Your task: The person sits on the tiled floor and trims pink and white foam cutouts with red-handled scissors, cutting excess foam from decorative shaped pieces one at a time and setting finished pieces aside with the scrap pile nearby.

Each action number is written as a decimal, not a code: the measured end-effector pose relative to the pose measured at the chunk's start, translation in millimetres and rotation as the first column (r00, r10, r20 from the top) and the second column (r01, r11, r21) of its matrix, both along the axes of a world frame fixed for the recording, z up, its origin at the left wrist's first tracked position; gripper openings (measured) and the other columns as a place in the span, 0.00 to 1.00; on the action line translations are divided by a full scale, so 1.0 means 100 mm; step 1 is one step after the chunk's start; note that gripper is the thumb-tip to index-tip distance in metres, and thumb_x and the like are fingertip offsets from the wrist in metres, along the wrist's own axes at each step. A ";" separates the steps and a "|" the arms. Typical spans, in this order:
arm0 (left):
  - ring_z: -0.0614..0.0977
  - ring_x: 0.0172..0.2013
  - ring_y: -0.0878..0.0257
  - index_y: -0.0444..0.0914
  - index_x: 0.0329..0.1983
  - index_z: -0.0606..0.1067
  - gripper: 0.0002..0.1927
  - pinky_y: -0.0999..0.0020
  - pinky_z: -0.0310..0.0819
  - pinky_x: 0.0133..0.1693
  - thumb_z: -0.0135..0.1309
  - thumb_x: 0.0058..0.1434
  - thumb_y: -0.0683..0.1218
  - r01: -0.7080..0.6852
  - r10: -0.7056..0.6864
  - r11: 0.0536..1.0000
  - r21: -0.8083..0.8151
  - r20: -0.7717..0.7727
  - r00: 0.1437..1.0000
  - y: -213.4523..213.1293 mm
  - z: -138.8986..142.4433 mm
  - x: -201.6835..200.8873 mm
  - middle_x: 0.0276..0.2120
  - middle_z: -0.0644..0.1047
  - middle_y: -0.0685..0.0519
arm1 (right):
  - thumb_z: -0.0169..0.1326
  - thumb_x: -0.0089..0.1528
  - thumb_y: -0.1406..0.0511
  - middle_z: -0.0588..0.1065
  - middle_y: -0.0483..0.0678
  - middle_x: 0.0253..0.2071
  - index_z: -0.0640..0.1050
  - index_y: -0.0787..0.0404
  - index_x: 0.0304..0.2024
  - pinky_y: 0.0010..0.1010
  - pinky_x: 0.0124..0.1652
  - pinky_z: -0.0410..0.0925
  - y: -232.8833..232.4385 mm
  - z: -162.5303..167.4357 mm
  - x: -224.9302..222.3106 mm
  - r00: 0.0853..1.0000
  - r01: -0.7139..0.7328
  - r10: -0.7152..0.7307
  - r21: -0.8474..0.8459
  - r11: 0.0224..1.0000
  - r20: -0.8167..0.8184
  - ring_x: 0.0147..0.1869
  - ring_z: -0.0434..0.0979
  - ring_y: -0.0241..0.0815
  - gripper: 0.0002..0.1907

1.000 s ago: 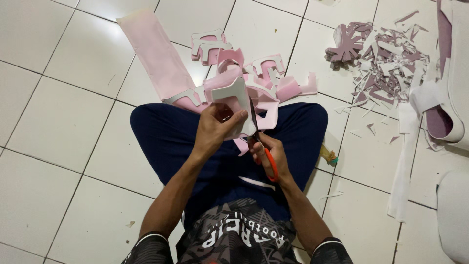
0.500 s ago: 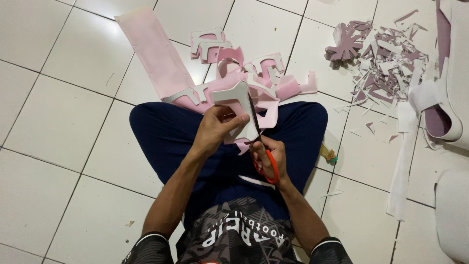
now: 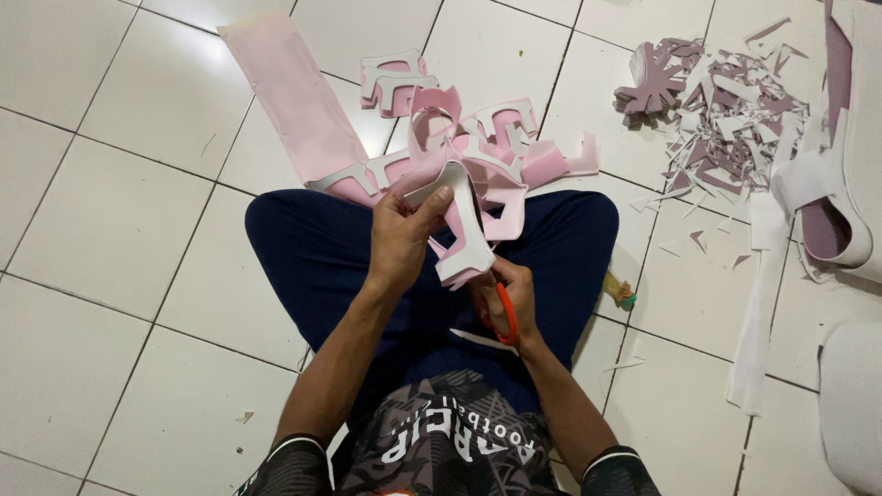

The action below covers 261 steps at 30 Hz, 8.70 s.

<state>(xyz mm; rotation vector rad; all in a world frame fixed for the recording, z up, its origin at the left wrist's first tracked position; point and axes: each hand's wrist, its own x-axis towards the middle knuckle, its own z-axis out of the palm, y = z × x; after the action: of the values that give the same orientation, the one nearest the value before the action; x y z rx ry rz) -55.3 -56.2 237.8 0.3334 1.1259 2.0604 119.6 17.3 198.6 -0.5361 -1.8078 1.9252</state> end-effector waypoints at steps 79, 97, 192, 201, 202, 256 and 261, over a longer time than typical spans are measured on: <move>0.78 0.22 0.67 0.35 0.36 0.85 0.22 0.68 0.69 0.25 0.67 0.47 0.57 0.348 -0.819 0.550 -0.759 -0.408 0.404 -0.19 0.52 -0.47 0.20 0.81 0.54 | 0.49 0.63 0.32 0.67 0.40 0.32 0.80 0.65 0.51 0.24 0.35 0.60 0.30 0.30 0.27 0.942 -0.326 0.308 0.146 0.934 0.132 0.35 0.64 0.30 0.44; 0.87 0.38 0.64 0.29 0.52 0.73 0.19 0.72 0.82 0.41 0.60 0.61 0.43 0.098 -0.312 0.897 -0.431 -0.461 0.831 0.16 0.15 -0.48 0.38 0.85 0.46 | 0.40 0.73 0.46 0.64 0.41 0.25 0.73 0.69 0.48 0.21 0.24 0.61 0.90 -0.26 0.58 0.989 0.148 -0.147 -0.233 0.961 0.023 0.23 0.63 0.28 0.30; 0.68 0.24 0.73 0.39 0.31 0.68 0.12 0.75 0.60 0.24 0.59 0.65 0.46 -0.025 0.057 0.968 -0.250 0.121 0.991 1.25 -1.02 0.57 0.25 0.68 0.60 | 0.62 0.63 0.62 0.81 0.52 0.40 0.74 0.63 0.49 0.18 0.24 0.62 0.11 -0.52 1.16 0.732 0.673 -0.636 -0.117 0.730 0.243 0.25 0.69 0.27 0.17; 0.64 0.23 0.76 0.40 0.33 0.69 0.11 0.76 0.53 0.24 0.57 0.70 0.45 0.020 -0.006 0.998 -0.052 0.263 0.965 1.05 -1.06 0.56 0.25 0.67 0.63 | 0.53 0.66 0.54 0.81 0.54 0.35 0.71 0.63 0.44 0.22 0.20 0.66 -0.24 -0.58 0.88 0.876 0.482 -0.439 -0.301 0.823 0.202 0.20 0.69 0.30 0.18; 0.63 0.22 0.76 0.41 0.33 0.69 0.10 0.77 0.52 0.22 0.56 0.70 0.45 0.000 0.017 0.997 -0.071 0.244 0.970 1.05 -1.03 0.56 0.24 0.67 0.63 | 0.52 0.67 0.53 0.81 0.56 0.34 0.71 0.64 0.44 0.22 0.19 0.65 -0.24 -0.59 0.89 0.884 0.465 -0.422 -0.301 0.832 0.202 0.19 0.69 0.31 0.19; 0.78 0.30 0.70 0.32 0.40 0.75 0.09 0.69 0.84 0.40 0.51 0.69 0.44 0.020 -0.011 0.997 -0.078 0.113 0.994 0.59 -0.39 0.50 0.31 0.77 0.54 | 0.52 0.65 0.44 0.63 0.38 0.20 0.71 0.61 0.37 0.21 0.17 0.57 0.11 -0.19 0.36 0.955 0.286 -0.256 -0.235 0.929 0.151 0.17 0.61 0.27 0.26; 0.83 0.36 0.64 0.30 0.46 0.74 0.11 0.67 0.82 0.41 0.51 0.69 0.44 0.042 -0.044 0.997 -0.057 -0.034 0.998 0.78 -0.10 0.44 0.39 0.81 0.47 | 0.51 0.67 0.44 0.65 0.41 0.25 0.70 0.63 0.41 0.21 0.19 0.59 0.34 0.03 0.43 0.922 0.347 -0.382 -0.302 0.888 -0.066 0.20 0.62 0.28 0.27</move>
<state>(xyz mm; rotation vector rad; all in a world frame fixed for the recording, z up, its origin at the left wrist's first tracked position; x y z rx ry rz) -11.5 22.0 228.2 0.3651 1.1852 1.9883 162.9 51.7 201.5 -0.7738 -1.2491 1.9086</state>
